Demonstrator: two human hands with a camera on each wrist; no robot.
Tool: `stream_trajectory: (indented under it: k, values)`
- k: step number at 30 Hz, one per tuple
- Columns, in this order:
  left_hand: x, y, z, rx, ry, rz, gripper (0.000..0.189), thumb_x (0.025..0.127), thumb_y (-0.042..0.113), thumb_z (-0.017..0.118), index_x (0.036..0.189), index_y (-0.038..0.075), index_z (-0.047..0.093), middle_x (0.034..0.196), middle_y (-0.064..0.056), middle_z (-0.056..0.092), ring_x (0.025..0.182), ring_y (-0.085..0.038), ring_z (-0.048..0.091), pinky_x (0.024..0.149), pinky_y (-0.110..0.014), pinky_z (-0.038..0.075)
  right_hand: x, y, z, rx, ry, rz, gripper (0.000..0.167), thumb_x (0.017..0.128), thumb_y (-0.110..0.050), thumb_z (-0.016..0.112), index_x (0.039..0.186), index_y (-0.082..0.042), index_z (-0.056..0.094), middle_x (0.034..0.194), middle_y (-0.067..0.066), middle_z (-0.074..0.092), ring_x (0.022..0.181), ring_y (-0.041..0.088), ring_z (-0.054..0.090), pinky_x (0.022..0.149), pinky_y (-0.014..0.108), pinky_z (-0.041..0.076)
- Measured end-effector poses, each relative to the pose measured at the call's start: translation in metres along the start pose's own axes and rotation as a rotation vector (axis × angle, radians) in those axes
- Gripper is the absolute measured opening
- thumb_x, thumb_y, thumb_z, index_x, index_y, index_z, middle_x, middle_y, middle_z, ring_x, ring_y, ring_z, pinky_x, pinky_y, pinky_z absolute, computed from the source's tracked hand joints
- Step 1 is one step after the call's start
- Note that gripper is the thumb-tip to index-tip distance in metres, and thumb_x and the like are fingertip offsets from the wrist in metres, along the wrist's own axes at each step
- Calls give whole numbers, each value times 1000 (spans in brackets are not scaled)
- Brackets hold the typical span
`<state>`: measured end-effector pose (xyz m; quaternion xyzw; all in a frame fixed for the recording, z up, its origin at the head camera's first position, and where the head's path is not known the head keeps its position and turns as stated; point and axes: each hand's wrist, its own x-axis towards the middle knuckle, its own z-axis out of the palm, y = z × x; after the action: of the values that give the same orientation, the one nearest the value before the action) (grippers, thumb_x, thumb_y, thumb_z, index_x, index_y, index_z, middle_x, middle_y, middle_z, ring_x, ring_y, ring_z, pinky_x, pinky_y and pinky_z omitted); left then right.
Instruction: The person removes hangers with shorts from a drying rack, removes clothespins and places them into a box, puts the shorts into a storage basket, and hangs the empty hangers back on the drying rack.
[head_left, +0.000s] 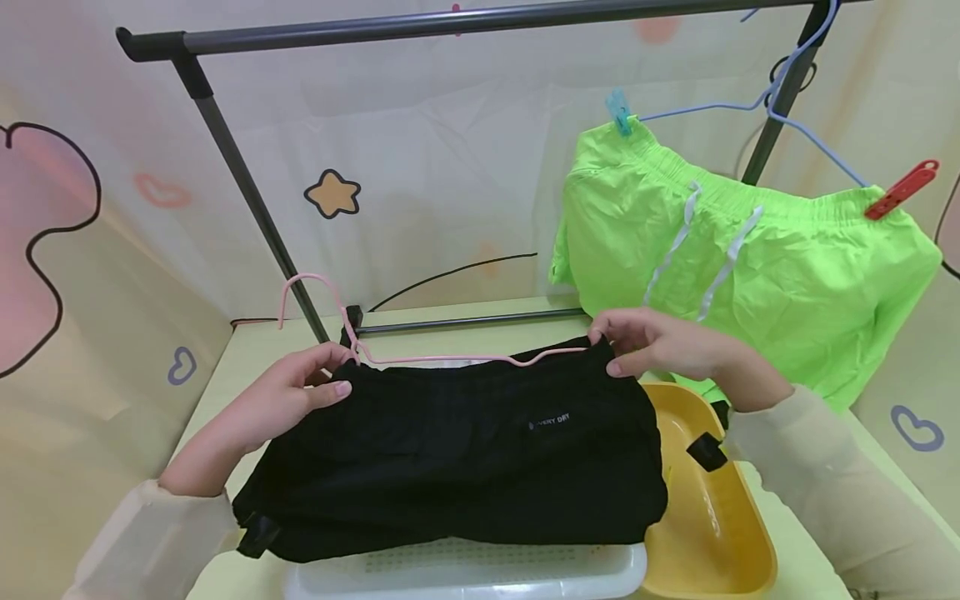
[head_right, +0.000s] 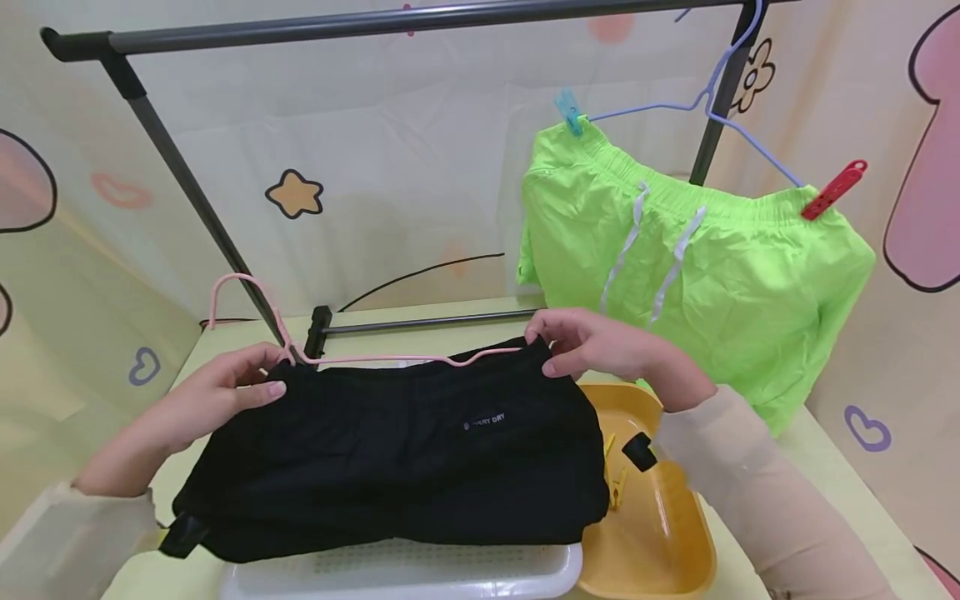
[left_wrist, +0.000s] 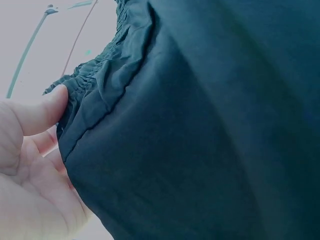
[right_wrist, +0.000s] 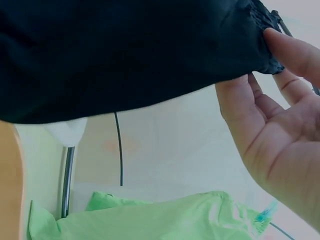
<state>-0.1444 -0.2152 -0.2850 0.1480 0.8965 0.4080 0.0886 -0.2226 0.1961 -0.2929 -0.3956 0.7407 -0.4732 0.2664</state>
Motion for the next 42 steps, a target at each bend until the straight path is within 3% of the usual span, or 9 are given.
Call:
stream_trajectory:
  k: [8, 21, 37, 42]
  values:
    - [-1, -4, 0, -8, -1, 0, 20, 88, 11, 52, 106, 2, 50, 97, -11, 51, 82, -22, 52, 74, -34, 43, 1, 6, 3, 58, 34, -23, 24, 84, 2, 53, 99, -15, 46, 78, -7, 46, 64, 10, 46, 61, 23, 44]
    - [-5, -7, -2, -9, 34, 18, 17, 87, 9, 52, 102, 2, 50, 92, -9, 50, 81, -22, 51, 72, -32, 43, 4, 13, 11, 126, 77, 15, 27, 83, 2, 55, 100, -15, 43, 83, -5, 49, 62, 9, 46, 59, 21, 43]
    - [-7, -9, -2, -12, 43, 62, 18, 88, 12, 53, 103, 4, 51, 100, -9, 51, 81, -21, 51, 72, -31, 43, 15, 39, 29, 247, 91, 192, 29, 82, -1, 57, 101, -13, 40, 73, -2, 41, 56, 9, 39, 50, 19, 34]
    - [-8, -7, 0, 3, 50, 87, 18, 88, 11, 53, 104, 4, 51, 98, -8, 50, 82, -20, 51, 72, -28, 43, 19, 46, 34, 273, 71, 211, 28, 81, 0, 57, 99, -12, 40, 69, -3, 37, 52, 8, 36, 49, 19, 32]
